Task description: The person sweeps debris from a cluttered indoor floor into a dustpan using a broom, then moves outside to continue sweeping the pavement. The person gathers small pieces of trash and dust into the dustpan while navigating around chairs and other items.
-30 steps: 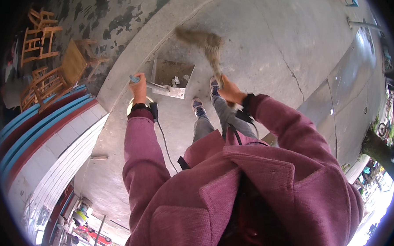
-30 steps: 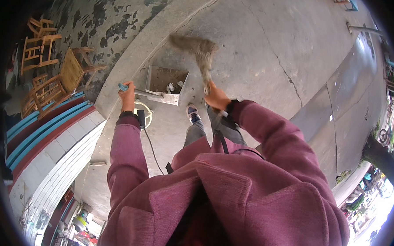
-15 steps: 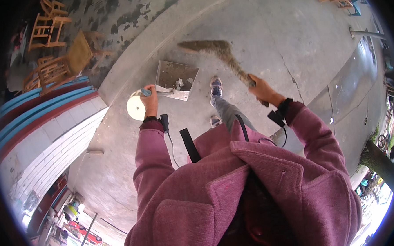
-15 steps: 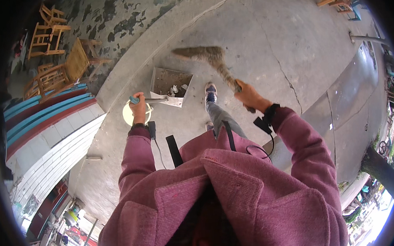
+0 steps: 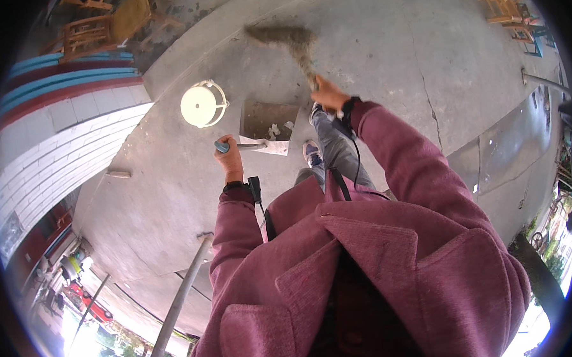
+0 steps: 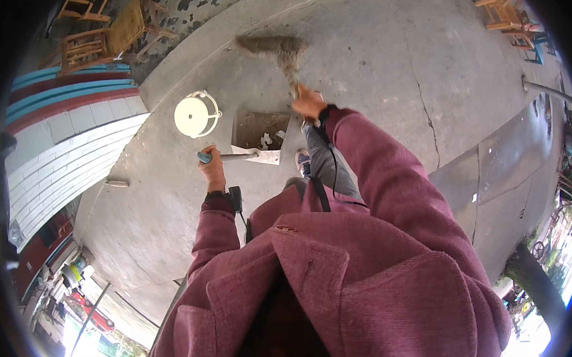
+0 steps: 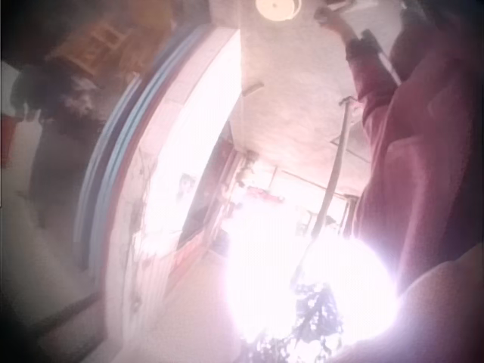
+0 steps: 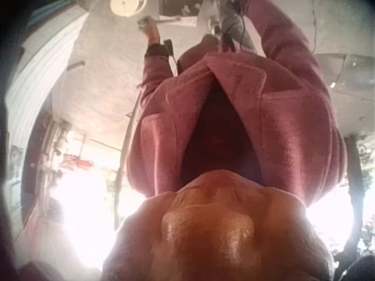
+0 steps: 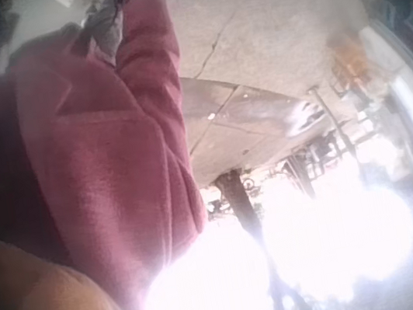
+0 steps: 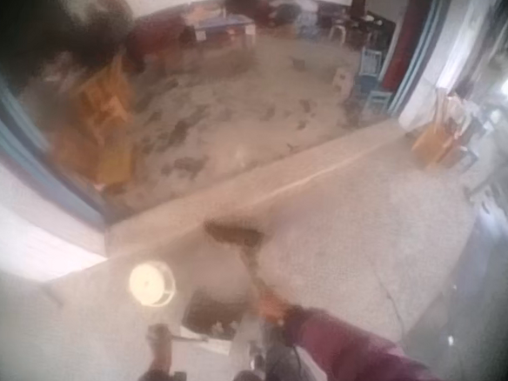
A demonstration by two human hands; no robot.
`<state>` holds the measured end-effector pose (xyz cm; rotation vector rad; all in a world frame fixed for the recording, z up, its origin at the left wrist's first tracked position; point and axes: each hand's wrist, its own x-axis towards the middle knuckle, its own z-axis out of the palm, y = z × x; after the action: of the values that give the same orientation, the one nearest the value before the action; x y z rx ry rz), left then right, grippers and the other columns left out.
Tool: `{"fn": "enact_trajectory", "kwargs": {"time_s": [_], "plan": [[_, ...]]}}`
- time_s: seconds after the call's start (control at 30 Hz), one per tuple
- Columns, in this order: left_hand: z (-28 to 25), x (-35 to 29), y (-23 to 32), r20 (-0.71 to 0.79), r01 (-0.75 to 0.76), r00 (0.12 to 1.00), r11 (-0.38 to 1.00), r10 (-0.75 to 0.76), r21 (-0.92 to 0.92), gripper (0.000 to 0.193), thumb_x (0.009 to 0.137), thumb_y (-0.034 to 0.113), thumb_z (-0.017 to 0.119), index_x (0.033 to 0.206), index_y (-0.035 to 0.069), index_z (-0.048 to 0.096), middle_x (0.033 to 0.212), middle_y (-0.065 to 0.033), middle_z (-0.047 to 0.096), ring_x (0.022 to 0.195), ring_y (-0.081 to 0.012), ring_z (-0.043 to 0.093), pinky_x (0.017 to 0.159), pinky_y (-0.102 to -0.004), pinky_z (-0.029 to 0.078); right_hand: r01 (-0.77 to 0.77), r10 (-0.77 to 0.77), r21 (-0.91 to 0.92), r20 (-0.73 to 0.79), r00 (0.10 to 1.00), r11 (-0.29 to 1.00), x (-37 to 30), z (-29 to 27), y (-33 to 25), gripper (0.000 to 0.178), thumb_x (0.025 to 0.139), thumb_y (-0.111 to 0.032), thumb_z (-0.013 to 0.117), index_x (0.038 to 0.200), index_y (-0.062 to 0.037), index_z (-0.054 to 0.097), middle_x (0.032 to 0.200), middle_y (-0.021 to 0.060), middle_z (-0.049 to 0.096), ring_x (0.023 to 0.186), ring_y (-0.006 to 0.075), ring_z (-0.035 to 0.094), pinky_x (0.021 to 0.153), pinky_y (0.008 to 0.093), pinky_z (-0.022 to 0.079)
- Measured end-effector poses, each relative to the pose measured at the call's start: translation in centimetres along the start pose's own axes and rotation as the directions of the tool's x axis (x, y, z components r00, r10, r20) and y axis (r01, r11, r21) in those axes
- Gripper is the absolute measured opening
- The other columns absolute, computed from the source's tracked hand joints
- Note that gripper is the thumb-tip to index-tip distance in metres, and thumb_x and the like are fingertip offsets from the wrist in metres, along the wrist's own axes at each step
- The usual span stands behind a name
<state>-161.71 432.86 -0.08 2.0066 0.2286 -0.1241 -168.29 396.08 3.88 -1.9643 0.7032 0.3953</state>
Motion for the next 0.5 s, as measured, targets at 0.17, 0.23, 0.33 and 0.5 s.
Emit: {"fn": "enact_trajectory", "kwargs": {"time_s": [0.17, 0.23, 0.33, 0.5], "plan": [[-1.4, -0.6, -1.8, -0.039, -0.009, 0.999, 0.999, 0.007, -0.036, 0.009, 0.079, 0.006, 0.059, 0.083, 0.001, 0.066, 0.075, -0.0035, 0.065, 0.069, -0.0127, 0.058, 0.065, -0.0272, 0.047, 0.158, -0.076, -0.269, 0.294, 0.953, 0.95, -9.9, -0.8, 1.4, 0.049, 0.075, -0.018, 0.054, 0.121, -0.0031, 0.044, 0.078, 0.0266, 0.062, 0.07, 0.041, 0.063, 0.059, 0.0497, 0.047], [-1.6, 0.0, -1.6, -0.026, 0.083, 0.996, 0.997, -0.083, 0.001, 0.009, 0.08, 0.007, 0.059, 0.082, 0.001, 0.066, 0.074, -0.0038, 0.064, 0.069, -0.0132, 0.059, 0.065, -0.0271, 0.048, 0.117, -0.021, -0.23, 0.379, 0.925, 0.966, -11.8, -3.3, 0.1, 0.044, 0.076, -0.018, 0.056, 0.117, -0.0027, 0.049, 0.073, 0.0216, 0.062, 0.06, 0.034, 0.063, 0.052, 0.0454, 0.047], [-1.9, -0.2, -1.4, -0.03, -0.197, 0.98, 0.978, 0.195, -0.074, 0.009, 0.08, 0.007, 0.06, 0.082, 0.002, 0.066, 0.074, -0.0044, 0.065, 0.068, -0.0132, 0.059, 0.064, -0.0275, 0.048, 0.04, 0.0, -0.102, 0.365, 0.931, 0.994, -14.5, -6.0, -1.6, 0.037, 0.076, -0.017, 0.058, 0.11, -0.0025, 0.055, 0.063, 0.0122, 0.058, 0.045, 0.0207, 0.057, 0.041, 0.0362, 0.044], [-3.1, -0.2, -0.8, 0.021, -0.142, 0.99, 0.989, 0.141, 0.049, 0.007, 0.081, 0.005, 0.06, 0.083, 0.003, 0.066, 0.075, -0.006, 0.066, 0.07, -0.0124, 0.059, 0.066, -0.0283, 0.049, -0.257, 0.257, -0.023, 0.159, 0.953, 0.966, -18.4, -8.8, -0.3, 0.043, 0.078, -0.012, 0.056, 0.121, -0.0055, 0.05, 0.066, 0.009, 0.056, 0.044, 0.0168, 0.054, 0.038, 0.0331, 0.047]]}}
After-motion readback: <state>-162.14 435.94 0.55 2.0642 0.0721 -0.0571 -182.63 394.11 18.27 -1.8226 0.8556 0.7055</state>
